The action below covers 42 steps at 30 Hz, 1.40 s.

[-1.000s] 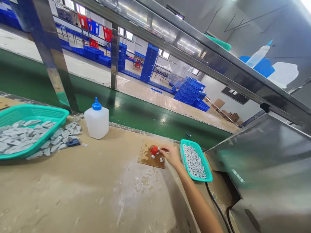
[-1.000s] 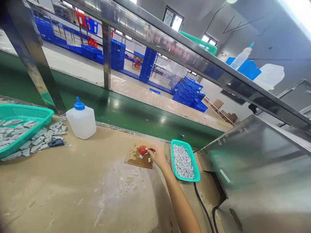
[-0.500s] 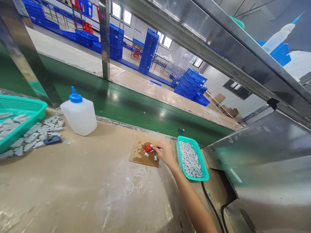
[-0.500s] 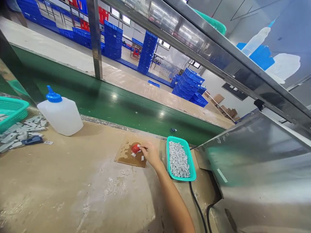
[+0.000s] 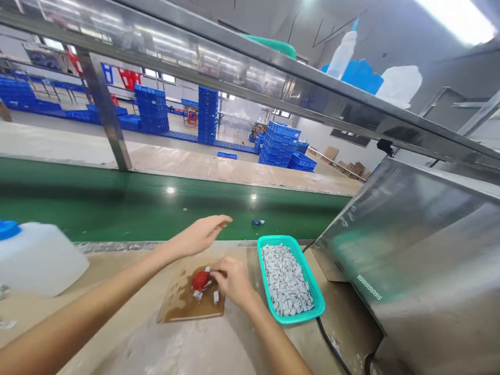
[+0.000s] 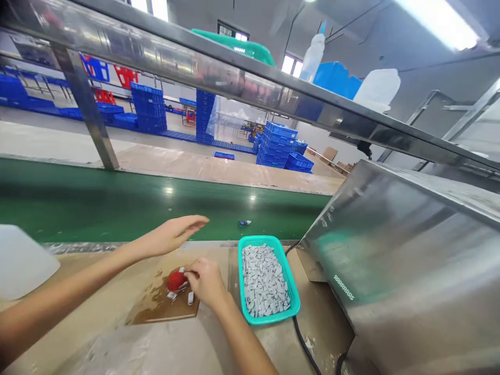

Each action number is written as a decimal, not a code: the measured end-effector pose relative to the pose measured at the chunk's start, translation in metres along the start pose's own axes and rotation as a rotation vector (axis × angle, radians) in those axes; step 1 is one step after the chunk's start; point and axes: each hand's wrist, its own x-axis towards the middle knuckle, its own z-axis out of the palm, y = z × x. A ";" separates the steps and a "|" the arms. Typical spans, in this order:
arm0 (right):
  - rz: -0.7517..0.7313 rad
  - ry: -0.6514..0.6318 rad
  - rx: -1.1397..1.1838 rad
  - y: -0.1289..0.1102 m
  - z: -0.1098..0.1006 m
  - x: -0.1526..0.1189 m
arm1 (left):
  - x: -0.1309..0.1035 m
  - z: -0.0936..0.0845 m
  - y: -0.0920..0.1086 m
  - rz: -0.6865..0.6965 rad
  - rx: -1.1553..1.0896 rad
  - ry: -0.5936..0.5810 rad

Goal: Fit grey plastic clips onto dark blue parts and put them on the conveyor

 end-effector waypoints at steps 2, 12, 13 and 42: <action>-0.016 -0.010 -0.010 0.002 0.000 -0.001 | 0.061 0.014 0.021 0.005 0.133 -0.188; -0.079 -0.102 -0.202 0.007 0.004 -0.006 | 0.149 0.072 0.018 -0.246 0.067 -0.312; -0.087 -0.100 -0.192 0.006 0.003 -0.006 | 0.139 0.064 0.013 -0.263 0.006 -0.281; 0.088 0.223 0.497 -0.094 -0.009 -0.035 | -0.158 0.016 0.021 -0.505 -1.551 0.243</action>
